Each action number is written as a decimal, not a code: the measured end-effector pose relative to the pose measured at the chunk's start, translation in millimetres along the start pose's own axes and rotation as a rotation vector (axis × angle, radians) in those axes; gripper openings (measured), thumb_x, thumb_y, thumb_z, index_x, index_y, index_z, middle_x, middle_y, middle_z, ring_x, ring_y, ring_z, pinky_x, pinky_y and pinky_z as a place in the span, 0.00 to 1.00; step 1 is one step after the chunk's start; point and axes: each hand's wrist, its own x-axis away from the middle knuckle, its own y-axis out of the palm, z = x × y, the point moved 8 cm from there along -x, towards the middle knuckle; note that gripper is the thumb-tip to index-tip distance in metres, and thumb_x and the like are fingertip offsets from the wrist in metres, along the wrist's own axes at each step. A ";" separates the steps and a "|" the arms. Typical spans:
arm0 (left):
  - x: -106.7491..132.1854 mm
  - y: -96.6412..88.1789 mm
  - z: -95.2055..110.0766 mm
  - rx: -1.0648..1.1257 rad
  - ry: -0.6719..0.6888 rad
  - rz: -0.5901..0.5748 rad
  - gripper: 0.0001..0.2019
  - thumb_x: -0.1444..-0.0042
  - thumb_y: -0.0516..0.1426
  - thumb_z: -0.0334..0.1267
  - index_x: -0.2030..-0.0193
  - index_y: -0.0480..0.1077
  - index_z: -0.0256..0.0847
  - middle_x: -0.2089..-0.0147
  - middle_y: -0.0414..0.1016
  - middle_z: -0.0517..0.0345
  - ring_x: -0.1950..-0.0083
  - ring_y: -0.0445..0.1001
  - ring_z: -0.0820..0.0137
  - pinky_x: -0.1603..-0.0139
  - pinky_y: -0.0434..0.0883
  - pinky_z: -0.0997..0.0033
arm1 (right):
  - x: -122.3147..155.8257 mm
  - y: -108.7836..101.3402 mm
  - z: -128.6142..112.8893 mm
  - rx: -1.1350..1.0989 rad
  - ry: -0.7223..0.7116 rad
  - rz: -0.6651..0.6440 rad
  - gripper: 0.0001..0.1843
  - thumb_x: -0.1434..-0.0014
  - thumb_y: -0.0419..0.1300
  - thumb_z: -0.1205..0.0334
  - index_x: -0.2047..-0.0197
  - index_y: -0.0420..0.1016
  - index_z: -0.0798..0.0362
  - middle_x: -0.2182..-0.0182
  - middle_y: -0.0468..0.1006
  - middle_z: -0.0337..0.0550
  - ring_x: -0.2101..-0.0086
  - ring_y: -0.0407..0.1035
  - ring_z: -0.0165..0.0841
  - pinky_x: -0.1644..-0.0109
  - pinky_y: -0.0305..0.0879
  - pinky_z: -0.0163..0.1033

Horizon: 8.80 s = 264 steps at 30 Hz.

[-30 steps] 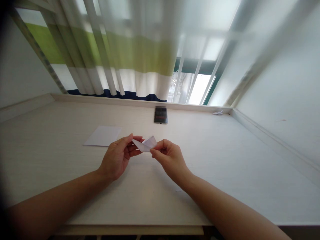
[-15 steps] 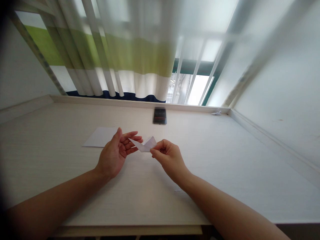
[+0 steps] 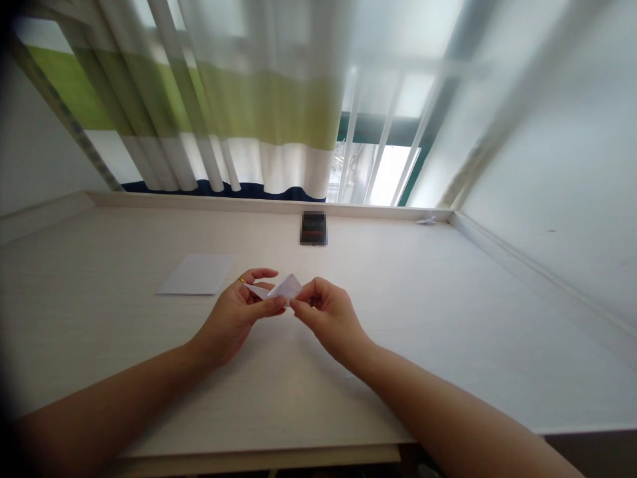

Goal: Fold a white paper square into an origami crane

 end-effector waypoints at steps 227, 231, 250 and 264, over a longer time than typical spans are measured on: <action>-0.4 14.2 -4.0 -0.040 -0.071 -0.218 0.17 0.57 0.61 0.30 0.60 0.60 0.37 0.71 0.76 0.56 0.69 0.75 0.68 0.64 0.69 0.67 | -0.2 -2.3 3.1 0.068 0.030 -0.006 0.10 0.55 0.62 0.59 0.78 0.72 0.57 0.83 0.70 0.36 0.80 0.62 0.24 0.74 0.60 0.31; 0.3 14.0 -1.4 -0.028 -0.061 -0.224 0.15 0.55 0.60 0.33 0.61 0.60 0.37 0.72 0.76 0.56 0.70 0.75 0.69 0.65 0.69 0.68 | 1.5 -0.1 0.1 0.051 0.018 -0.014 0.08 0.56 0.62 0.61 0.78 0.72 0.57 0.83 0.70 0.35 0.80 0.62 0.23 0.75 0.60 0.30; -5.7 -16.6 5.5 -0.018 0.073 0.190 0.15 0.59 0.62 0.37 0.65 0.62 0.38 0.71 0.75 0.61 0.71 0.73 0.73 0.67 0.71 0.71 | 7.7 9.1 -12.6 0.479 -0.279 0.016 0.11 0.49 0.57 0.55 0.71 0.60 0.52 0.77 0.68 0.37 0.77 0.63 0.27 0.74 0.61 0.33; 7.1 -5.3 5.8 0.051 0.079 0.192 0.15 0.57 0.60 0.34 0.61 0.62 0.38 0.66 0.71 0.60 0.67 0.73 0.73 0.62 0.72 0.67 | 17.9 11.1 -31.8 0.759 -0.513 0.179 0.07 0.47 0.52 0.66 0.63 0.67 0.54 0.73 0.75 0.43 0.73 0.69 0.30 0.75 0.63 0.32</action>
